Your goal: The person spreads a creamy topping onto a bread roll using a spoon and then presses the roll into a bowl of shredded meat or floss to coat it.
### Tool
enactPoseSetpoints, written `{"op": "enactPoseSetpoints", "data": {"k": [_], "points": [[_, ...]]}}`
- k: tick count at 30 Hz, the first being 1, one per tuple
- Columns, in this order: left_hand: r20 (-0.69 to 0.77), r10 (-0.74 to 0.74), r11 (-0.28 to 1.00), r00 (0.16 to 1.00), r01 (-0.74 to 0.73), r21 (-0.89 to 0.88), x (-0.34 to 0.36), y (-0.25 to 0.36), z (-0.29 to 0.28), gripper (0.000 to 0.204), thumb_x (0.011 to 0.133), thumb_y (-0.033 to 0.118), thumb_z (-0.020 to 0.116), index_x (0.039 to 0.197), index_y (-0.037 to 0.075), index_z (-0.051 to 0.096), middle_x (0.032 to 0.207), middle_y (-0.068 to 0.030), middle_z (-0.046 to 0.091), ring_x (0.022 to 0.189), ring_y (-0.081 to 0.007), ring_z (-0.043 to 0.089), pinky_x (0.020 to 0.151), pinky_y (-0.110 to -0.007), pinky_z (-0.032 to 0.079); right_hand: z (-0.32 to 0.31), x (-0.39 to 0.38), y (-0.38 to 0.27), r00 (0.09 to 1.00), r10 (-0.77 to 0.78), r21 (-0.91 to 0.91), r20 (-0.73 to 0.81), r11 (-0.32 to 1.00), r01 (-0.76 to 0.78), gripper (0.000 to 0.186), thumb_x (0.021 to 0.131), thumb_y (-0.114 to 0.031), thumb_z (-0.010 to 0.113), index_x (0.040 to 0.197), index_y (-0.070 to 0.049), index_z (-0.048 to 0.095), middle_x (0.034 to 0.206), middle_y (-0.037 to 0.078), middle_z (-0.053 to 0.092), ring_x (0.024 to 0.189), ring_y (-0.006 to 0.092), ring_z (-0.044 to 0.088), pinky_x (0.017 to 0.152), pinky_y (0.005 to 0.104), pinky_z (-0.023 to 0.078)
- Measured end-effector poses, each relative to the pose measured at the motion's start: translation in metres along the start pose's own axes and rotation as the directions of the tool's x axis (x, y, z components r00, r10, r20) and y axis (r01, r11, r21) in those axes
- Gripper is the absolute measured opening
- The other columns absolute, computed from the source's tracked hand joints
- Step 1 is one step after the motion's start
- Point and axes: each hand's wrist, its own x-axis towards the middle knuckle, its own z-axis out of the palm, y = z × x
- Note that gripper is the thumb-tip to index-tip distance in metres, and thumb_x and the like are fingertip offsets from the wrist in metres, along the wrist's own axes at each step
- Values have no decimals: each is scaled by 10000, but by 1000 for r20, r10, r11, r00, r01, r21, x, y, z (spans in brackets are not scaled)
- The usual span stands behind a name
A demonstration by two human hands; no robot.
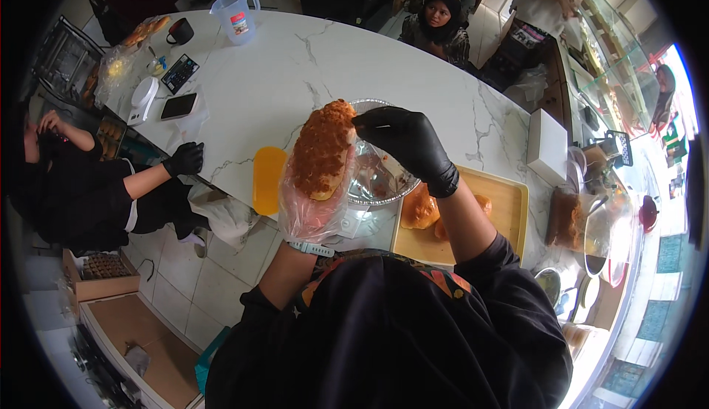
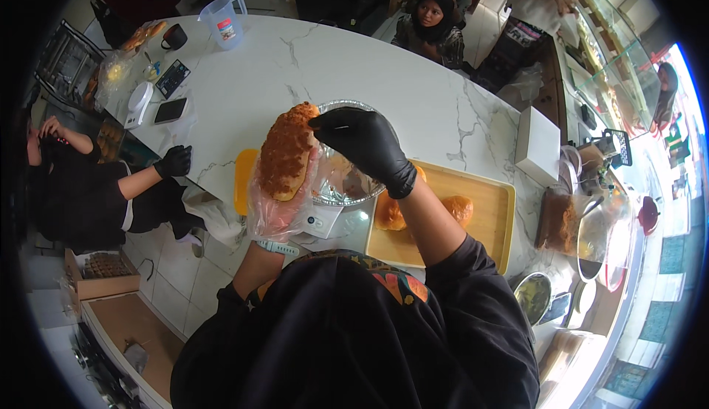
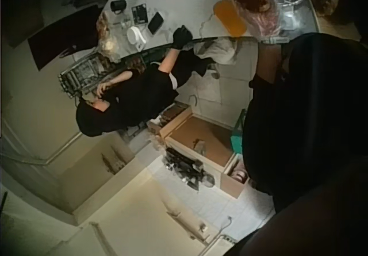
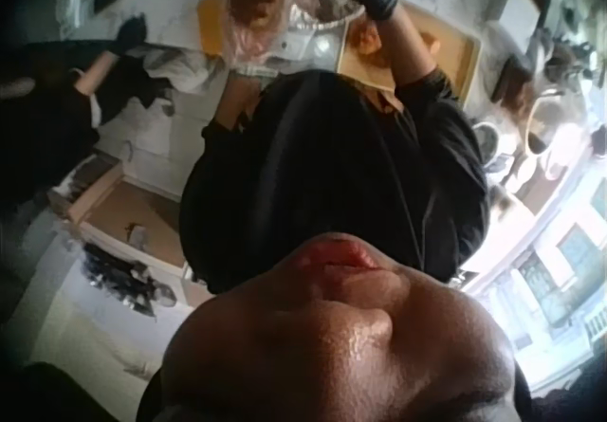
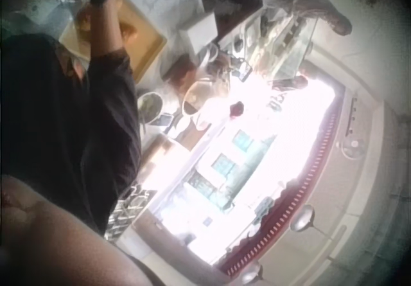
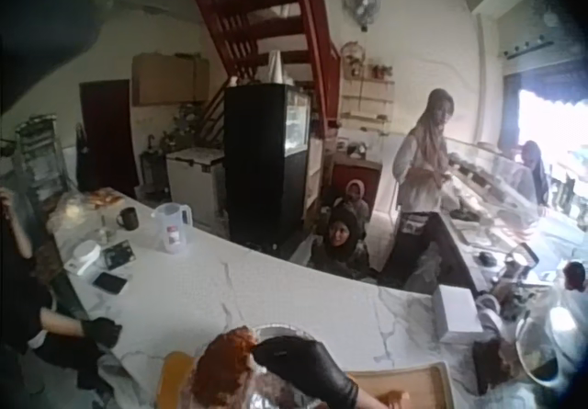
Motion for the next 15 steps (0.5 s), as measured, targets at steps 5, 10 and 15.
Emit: {"op": "enactPoseSetpoints", "data": {"k": [5, 10, 15], "points": [[-47, -41, 986, 998, 32, -167, 1, -8, 24, 369, 952, 179, 404, 1252, -35, 412, 1240, -178, 499, 1124, -267, 528, 991, -400, 450, 7, 5, -13, 1000, -18, 116, 3, 993, 17, 177, 804, -36, 652, 979, -21, 676, 910, 82, 675, 810, 132, 642, 755, 270, 507], [-60, -88, 981, 994, 76, -181, 0, -3, 24, 342, 909, 94, 494, 1217, -44, 440, 1211, -174, 522, 1128, -245, 524, 973, -387, 462, 7, 5, -13, 992, -113, -44, -48, 993, 111, 173, 791, -31, 661, 963, -26, 682, 904, 93, 675, 801, 149, 651, 749, 275, 513], [-33, 115, 935, 993, -97, 342, -1, -9, 16, 339, 898, 89, 516, 1197, -59, 454, 1182, -172, 544, 1110, -240, 536, 953, -374, 472, 11, 2, -17, 997, -78, -15, 0, 997, 78, 173, 793, -39, 656, 963, -43, 686, 905, 95, 676, 793, 183, 659, 753, 284, 512]]}}
